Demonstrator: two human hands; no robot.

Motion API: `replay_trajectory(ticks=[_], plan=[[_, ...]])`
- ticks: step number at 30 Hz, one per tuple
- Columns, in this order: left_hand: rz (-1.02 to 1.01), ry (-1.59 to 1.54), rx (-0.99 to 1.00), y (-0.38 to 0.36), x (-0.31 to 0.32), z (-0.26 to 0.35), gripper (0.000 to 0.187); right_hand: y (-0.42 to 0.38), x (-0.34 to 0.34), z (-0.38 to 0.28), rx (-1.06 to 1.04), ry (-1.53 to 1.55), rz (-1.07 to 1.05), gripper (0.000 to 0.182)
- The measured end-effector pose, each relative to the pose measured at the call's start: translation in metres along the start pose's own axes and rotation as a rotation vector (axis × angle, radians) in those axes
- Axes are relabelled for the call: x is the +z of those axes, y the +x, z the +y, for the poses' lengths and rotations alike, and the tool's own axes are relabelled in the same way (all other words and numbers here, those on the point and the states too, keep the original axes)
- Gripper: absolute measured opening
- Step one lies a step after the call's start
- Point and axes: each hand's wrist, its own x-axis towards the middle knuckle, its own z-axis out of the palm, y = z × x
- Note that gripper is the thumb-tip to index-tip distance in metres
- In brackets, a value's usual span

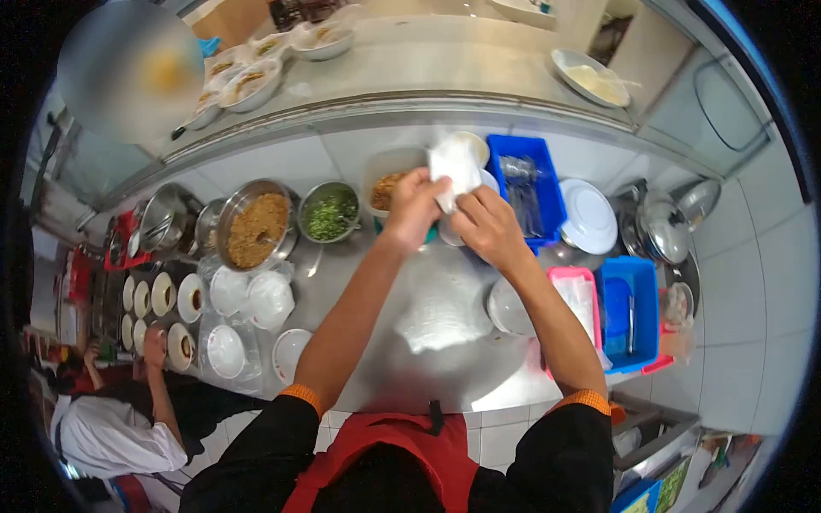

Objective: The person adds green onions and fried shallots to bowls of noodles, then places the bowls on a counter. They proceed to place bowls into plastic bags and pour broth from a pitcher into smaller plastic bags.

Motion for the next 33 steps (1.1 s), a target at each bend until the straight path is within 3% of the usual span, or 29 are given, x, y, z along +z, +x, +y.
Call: replay_trajectory(ticks=[3, 6, 7, 9, 10, 11, 13, 15, 17, 19, 21, 25, 27, 29, 30, 33], plan=[[-0.017, -0.085, 0.093, 0.028, 0.02, -0.007, 0.034, -0.003, -0.016, 0.015, 0.08, -0.03, -0.037, 0.021], [-0.029, -0.199, 0.131, 0.046, 0.023, 0.002, 0.029, -0.007, -0.024, 0.028, 0.435, 0.084, 0.152, 0.012], [-0.015, -0.229, 0.117, 0.052, 0.022, 0.005, 0.029, -0.011, -0.025, 0.032, 0.437, 0.077, 0.154, 0.012], [0.007, -0.215, 0.112, 0.064, 0.018, 0.006, 0.03, -0.022, -0.025, 0.042, 1.021, 0.201, 0.297, 0.011], [0.046, -0.195, 0.106, 0.068, 0.016, 0.005, 0.031, -0.024, -0.031, 0.049, 1.162, 0.193, 0.301, 0.018], [0.083, -0.175, 0.094, 0.072, 0.014, 0.003, 0.031, -0.032, -0.031, 0.059, 1.173, 0.182, 0.305, 0.018], [0.064, -0.133, 0.066, 0.079, 0.006, -0.004, 0.03, -0.058, -0.022, 0.083, 1.34, 0.309, 0.488, 0.019], [0.129, 0.106, 0.03, 0.079, 0.004, -0.008, 0.027, -0.082, -0.016, 0.101, 1.328, 0.35, 0.505, 0.021], [0.129, 0.105, 0.002, 0.084, -0.003, -0.016, 0.023, -0.094, -0.014, 0.111, 1.328, 0.545, 0.642, 0.024], [0.196, 0.134, 0.029, 0.09, -0.011, -0.021, 0.018, -0.092, -0.025, 0.114, 1.351, 0.487, 0.615, 0.028], [0.213, 0.116, 0.022, 0.094, -0.017, -0.022, 0.015, -0.092, -0.037, 0.122, 1.488, 0.224, 0.483, 0.031], [0.209, 0.143, 0.036, 0.094, -0.023, -0.019, 0.016, -0.099, -0.045, 0.14, 1.449, -0.008, 0.457, 0.03], [0.208, 0.12, 0.064, 0.091, -0.028, -0.016, 0.016, -0.105, -0.045, 0.145, 1.425, -0.008, 0.464, 0.023], [0.235, 0.134, 0.106, 0.088, -0.034, -0.01, 0.014, -0.128, -0.039, 0.163, 1.4, 0.277, 0.532, 0.017], [0.231, 0.136, 0.106, 0.087, -0.039, -0.012, 0.014, -0.123, -0.041, 0.162, 1.4, 0.276, 0.536, 0.017], [0.212, 0.307, 0.09, 0.085, -0.036, -0.019, 0.021, -0.11, -0.049, 0.16, 1.479, 0.239, 0.396, 0.017]])
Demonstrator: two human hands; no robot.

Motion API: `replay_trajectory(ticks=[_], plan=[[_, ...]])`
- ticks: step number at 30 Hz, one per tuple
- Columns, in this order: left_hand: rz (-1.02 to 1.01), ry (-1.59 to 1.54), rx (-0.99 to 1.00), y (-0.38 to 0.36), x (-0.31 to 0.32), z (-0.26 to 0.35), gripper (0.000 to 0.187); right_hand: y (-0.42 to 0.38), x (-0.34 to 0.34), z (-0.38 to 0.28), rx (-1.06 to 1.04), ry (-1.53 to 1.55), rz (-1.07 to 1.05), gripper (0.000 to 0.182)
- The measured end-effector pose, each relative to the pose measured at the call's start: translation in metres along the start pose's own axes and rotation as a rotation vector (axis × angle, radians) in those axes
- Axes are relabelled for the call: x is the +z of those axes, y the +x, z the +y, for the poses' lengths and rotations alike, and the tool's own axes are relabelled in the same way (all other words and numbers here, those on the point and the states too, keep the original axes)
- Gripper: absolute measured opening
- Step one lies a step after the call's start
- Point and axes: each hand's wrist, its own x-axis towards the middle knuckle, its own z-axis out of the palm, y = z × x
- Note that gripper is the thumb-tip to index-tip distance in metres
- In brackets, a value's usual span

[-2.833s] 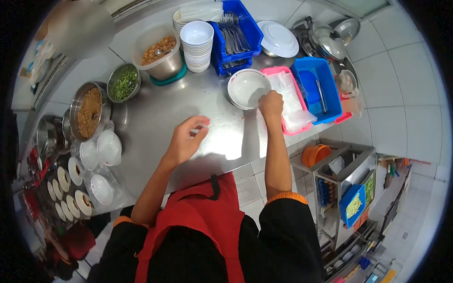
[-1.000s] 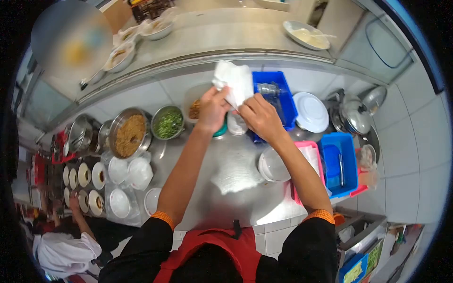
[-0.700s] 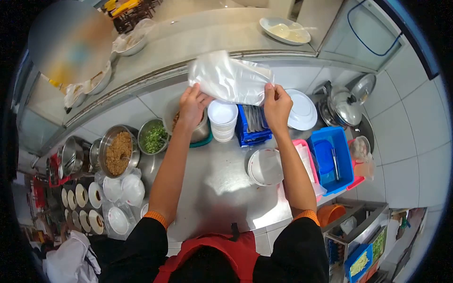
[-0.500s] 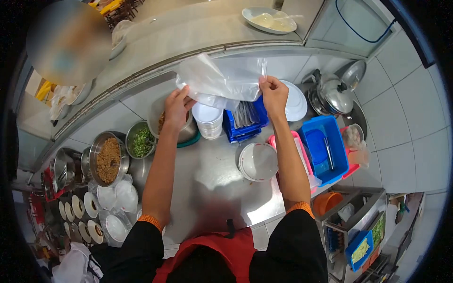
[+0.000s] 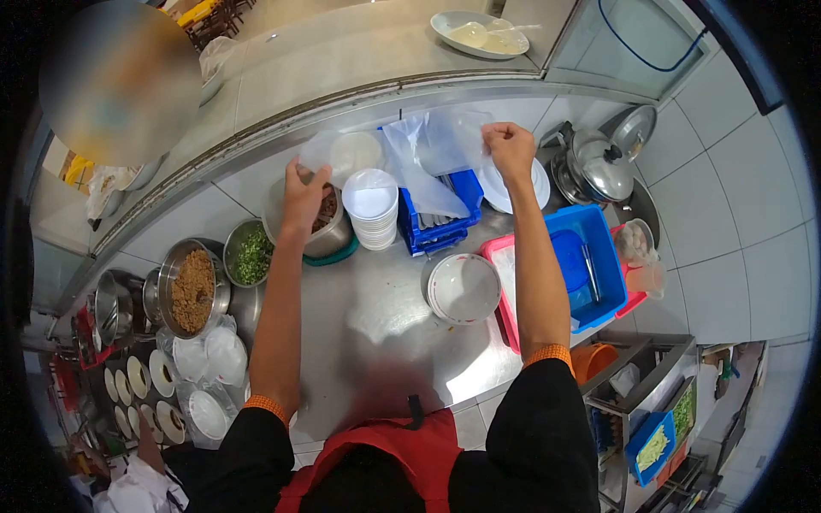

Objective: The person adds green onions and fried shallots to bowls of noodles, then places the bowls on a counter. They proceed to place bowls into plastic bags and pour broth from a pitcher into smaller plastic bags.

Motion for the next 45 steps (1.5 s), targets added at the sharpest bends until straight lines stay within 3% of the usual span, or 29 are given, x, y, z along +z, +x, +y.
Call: replay_trajectory(ticks=[2, 3, 5, 7, 9, 10, 12, 13, 15, 19, 20, 22, 23, 24, 26, 27, 28, 29, 30, 31, 32, 33, 38, 42, 45], plan=[[0.499, 0.977, 0.812, -0.019, 0.025, 0.009, 0.04, 0.001, 0.004, -0.009, -0.011, 0.122, -0.017, 0.019], [0.499, 0.973, 0.818, -0.028, 0.036, 0.021, 0.04, 0.0, 0.006, -0.016, -0.016, 0.124, -0.014, 0.019], [0.338, 1.146, 1.122, -0.043, 0.061, 0.042, 0.054, -0.008, 0.009, -0.031, -0.051, 0.312, -0.145, 0.022], [-0.054, 0.5, 0.699, -0.038, 0.097, 0.028, 0.051, -0.019, 0.013, -0.046, -0.063, 0.365, -0.211, 0.022], [-0.082, 0.173, 0.232, -0.028, 0.133, 0.021, 0.039, -0.026, 0.014, -0.054, -0.071, 0.424, -0.278, 0.024], [-0.081, 0.177, 0.234, -0.021, 0.139, 0.024, 0.039, -0.027, 0.013, -0.056, -0.109, 0.384, -0.365, 0.019], [-0.304, -0.226, -0.088, -0.01, 0.15, 0.029, 0.027, -0.029, 0.009, -0.062, -0.151, 0.345, -0.439, 0.015], [-0.316, -0.222, -0.088, -0.007, 0.152, 0.029, 0.027, -0.03, 0.007, -0.065, -0.099, 0.344, -0.46, 0.013], [-0.147, -0.156, 0.045, 0.0, 0.145, 0.026, 0.019, -0.023, -0.005, -0.056, -0.078, 0.34, -0.511, 0.018], [0.061, 0.527, 0.702, 0.009, 0.103, 0.034, 0.009, -0.006, -0.044, -0.052, -0.013, 0.489, -0.309, 0.015], [0.055, 0.526, 0.697, 0.013, 0.091, 0.033, 0.009, -0.003, -0.056, -0.055, -0.004, 0.507, -0.279, 0.015], [0.023, 1.169, 0.871, 0.022, 0.071, 0.036, 0.012, -0.008, -0.07, -0.073, -0.028, 0.502, -0.239, 0.017], [-0.038, 1.277, 0.675, 0.02, 0.068, 0.038, 0.026, -0.01, -0.074, -0.077, -0.037, 0.508, -0.25, 0.017], [-0.014, 1.283, 0.682, 0.021, 0.069, 0.039, 0.026, -0.01, -0.076, -0.08, -0.073, 0.414, -0.224, 0.02], [0.185, 1.309, 0.963, 0.026, 0.065, 0.035, 0.04, -0.018, -0.071, -0.094, -0.163, 0.213, -0.174, 0.026], [0.273, 1.318, 0.944, 0.027, 0.068, 0.035, 0.056, -0.023, -0.068, -0.098, -0.207, 0.198, -0.167, 0.023], [0.226, 1.221, 0.849, 0.018, 0.077, 0.048, 0.06, -0.033, -0.063, -0.115, -0.214, 0.11, -0.155, 0.02], [0.305, 1.029, 1.065, 0.002, 0.087, 0.055, 0.052, -0.038, -0.057, -0.119, -0.241, 0.131, -0.184, 0.018], [0.092, 0.695, 0.871, -0.019, 0.098, 0.07, 0.044, -0.05, -0.048, -0.131, -0.255, 0.181, -0.182, 0.012], [-0.143, 0.358, 0.493, -0.039, 0.11, 0.082, 0.039, -0.056, -0.042, -0.135, -0.284, 0.191, -0.244, 0.017], [-0.361, 0.103, 0.365, -0.051, 0.119, 0.084, 0.037, -0.064, -0.032, -0.139, -0.287, 0.209, -0.266, 0.017], [-0.45, 0.068, 0.212, -0.074, 0.121, 0.103, 0.03, -0.074, -0.023, -0.143, -0.343, 0.267, -0.334, 0.021], [-0.516, -0.171, 0.148, -0.094, 0.107, 0.087, 0.016, -0.122, 0.001, -0.15, -0.316, 0.235, -0.525, 0.032], [-0.411, -0.341, 0.114, -0.114, 0.081, 0.072, 0.012, -0.152, 0.014, -0.143, -0.364, 0.106, -0.543, 0.035], [-0.219, -0.467, 0.168, -0.121, 0.058, 0.052, 0.008, -0.178, 0.04, -0.121, -0.411, 0.23, -0.47, 0.032]])
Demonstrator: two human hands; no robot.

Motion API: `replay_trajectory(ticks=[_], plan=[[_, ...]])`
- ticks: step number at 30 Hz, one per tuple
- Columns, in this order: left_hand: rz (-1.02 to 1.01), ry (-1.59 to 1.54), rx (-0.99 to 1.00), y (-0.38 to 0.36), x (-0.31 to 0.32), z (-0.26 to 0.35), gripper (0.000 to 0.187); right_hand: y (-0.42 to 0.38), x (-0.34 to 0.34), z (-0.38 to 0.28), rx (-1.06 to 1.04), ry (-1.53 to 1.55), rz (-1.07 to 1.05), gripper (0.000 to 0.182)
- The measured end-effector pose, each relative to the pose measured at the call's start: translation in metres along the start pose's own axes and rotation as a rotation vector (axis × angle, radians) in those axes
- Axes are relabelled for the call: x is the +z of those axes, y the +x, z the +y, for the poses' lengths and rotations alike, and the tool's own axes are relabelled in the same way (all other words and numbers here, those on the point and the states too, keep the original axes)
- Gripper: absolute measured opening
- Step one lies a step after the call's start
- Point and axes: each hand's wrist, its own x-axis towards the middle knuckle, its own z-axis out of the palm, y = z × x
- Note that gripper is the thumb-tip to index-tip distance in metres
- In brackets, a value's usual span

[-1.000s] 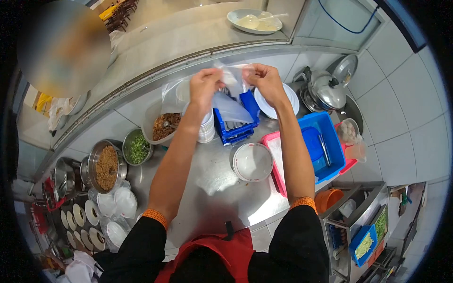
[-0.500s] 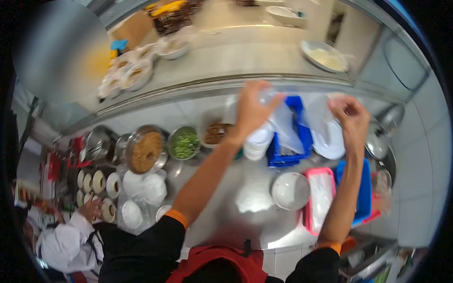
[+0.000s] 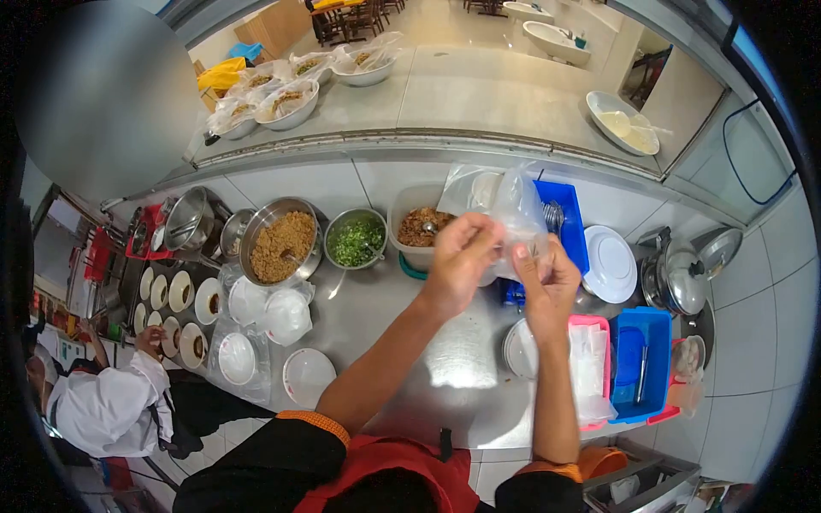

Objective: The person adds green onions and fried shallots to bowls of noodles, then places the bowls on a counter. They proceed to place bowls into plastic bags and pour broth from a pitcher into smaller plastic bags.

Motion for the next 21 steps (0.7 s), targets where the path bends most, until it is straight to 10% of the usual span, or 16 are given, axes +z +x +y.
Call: replay_trajectory(ticks=[4, 9, 11, 16, 21], plan=[[0.146, -0.178, 0.07, -0.02, -0.027, 0.01, 0.009, -0.046, 0.039, 0.012, 0.546, 0.938, 0.512, 0.02], [0.272, -0.2, -0.006, -0.048, -0.076, 0.031, 0.011, -0.133, 0.075, 0.031, 1.005, 0.914, 0.115, 0.029], [0.315, -0.156, -0.036, -0.059, -0.1, 0.051, 0.011, -0.151, 0.062, 0.036, 0.729, 0.063, -0.587, 0.053], [0.269, 0.226, -0.171, -0.083, -0.126, 0.09, 0.018, -0.1, 0.056, -0.032, 0.282, 0.036, -0.223, 0.088], [0.127, 0.677, 0.087, -0.121, -0.123, 0.115, 0.011, -0.091, 0.134, -0.048, -0.068, -0.334, -0.379, 0.062]])
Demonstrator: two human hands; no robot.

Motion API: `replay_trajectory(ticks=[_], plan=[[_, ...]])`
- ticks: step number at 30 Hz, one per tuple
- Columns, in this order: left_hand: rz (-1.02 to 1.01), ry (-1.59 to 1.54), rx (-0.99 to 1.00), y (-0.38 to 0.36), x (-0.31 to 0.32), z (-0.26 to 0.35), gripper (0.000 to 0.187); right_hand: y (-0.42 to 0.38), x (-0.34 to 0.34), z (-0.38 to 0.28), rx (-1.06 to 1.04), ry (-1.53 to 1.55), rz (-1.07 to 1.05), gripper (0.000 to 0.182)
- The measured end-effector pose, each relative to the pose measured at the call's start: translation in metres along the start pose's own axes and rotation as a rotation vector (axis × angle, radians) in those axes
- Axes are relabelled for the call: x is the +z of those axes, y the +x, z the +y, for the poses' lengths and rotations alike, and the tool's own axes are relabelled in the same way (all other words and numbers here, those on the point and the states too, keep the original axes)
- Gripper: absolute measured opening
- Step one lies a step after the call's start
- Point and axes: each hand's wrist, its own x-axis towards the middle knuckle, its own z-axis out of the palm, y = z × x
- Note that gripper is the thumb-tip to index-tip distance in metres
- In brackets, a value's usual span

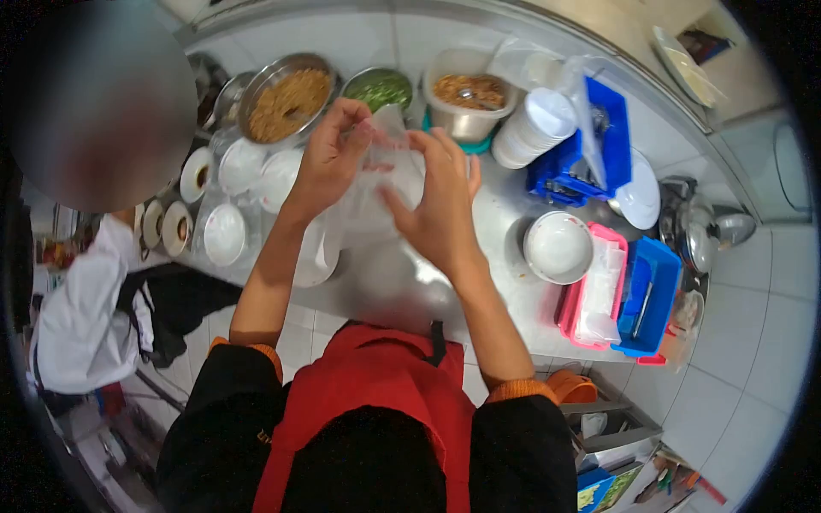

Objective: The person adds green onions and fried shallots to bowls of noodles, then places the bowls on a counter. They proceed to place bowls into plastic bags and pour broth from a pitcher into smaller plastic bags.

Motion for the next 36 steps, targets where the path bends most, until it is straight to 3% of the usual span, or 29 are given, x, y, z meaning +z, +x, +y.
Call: replay_trajectory(ticks=[1, 2, 3, 4, 6, 8, 9, 10, 12, 14, 17, 18, 20, 21, 23, 26, 27, 29, 31, 33, 35, 36], plan=[[0.05, 0.335, 0.23, -0.006, -0.015, -0.003, 0.01, 0.008, 0.01, 0.0, 0.056, 0.179, -0.005, 0.051], [0.083, 0.35, 0.201, -0.016, -0.028, -0.005, 0.01, 0.012, 0.018, -0.001, 0.12, 0.359, -0.016, 0.04], [0.24, 0.399, 0.294, -0.023, -0.042, -0.003, 0.011, 0.016, 0.023, -0.005, -0.175, 0.177, 0.1, 0.025], [0.396, 0.45, 0.392, -0.029, -0.057, -0.002, 0.011, 0.017, 0.028, -0.011, -0.329, 0.076, 0.121, 0.024], [0.478, 0.459, 0.383, -0.047, -0.082, 0.003, 0.013, 0.026, 0.024, -0.025, -0.491, 0.073, -0.052, 0.025], [0.517, 0.633, 0.339, -0.067, -0.1, 0.012, 0.01, 0.04, 0.02, -0.039, -0.32, 0.073, -0.227, 0.03], [0.45, 0.389, 0.263, -0.075, -0.114, 0.001, 0.011, 0.053, 0.025, -0.038, -0.204, 0.308, -0.312, 0.029], [0.464, 0.388, 0.258, -0.086, -0.122, 0.005, 0.011, 0.062, 0.03, -0.04, -0.081, 0.54, -0.394, 0.027], [0.42, 0.159, -0.104, -0.109, -0.136, 0.016, 0.014, 0.071, 0.034, -0.051, -0.083, 0.438, -0.478, 0.025], [0.406, 0.201, -0.135, -0.131, -0.156, 0.002, 0.012, 0.071, 0.044, -0.057, -0.089, 0.331, -0.55, 0.023], [0.425, 0.157, -0.18, -0.164, -0.185, -0.034, 0.009, 0.04, 0.087, -0.027, 0.09, 0.596, -0.727, 0.032], [0.414, 0.179, -0.2, -0.174, -0.194, -0.045, 0.01, 0.032, 0.098, -0.022, 0.088, 0.593, -0.735, 0.032], [0.401, 0.195, -0.23, -0.184, -0.203, -0.055, 0.011, 0.011, 0.113, -0.021, -0.16, 0.39, -0.639, 0.03], [0.438, 0.129, -0.347, -0.185, -0.205, -0.057, 0.013, 0.0, 0.119, -0.025, -0.156, 0.388, -0.645, 0.03], [0.473, 0.058, -0.463, -0.187, -0.205, -0.068, 0.016, -0.022, 0.132, -0.041, -0.161, 0.278, -0.362, 0.034], [0.637, -0.059, -0.535, -0.188, -0.191, -0.081, 0.021, -0.049, 0.145, -0.055, -0.023, 0.274, -0.314, 0.049], [0.673, 0.234, -0.495, -0.187, -0.18, -0.076, 0.021, -0.056, 0.149, -0.051, 0.095, 0.313, -0.427, 0.069], [0.671, 0.734, -0.328, -0.189, -0.179, -0.082, 0.021, -0.062, 0.153, -0.045, 0.047, 0.229, -0.425, 0.076], [0.616, 0.841, -0.285, -0.188, -0.186, -0.09, 0.02, -0.065, 0.154, -0.04, 0.0, 0.142, -0.417, 0.084], [0.558, 0.95, -0.238, -0.185, -0.195, -0.099, 0.02, -0.064, 0.16, -0.032, 0.316, 0.349, -0.667, 0.097], [0.506, 1.247, -0.304, -0.181, -0.205, -0.11, 0.019, -0.067, 0.174, -0.028, 0.342, 0.297, -0.687, 0.1], [0.502, 1.249, -0.299, -0.178, -0.203, -0.105, 0.019, -0.067, 0.181, -0.026, 0.364, 0.244, -0.711, 0.102]])
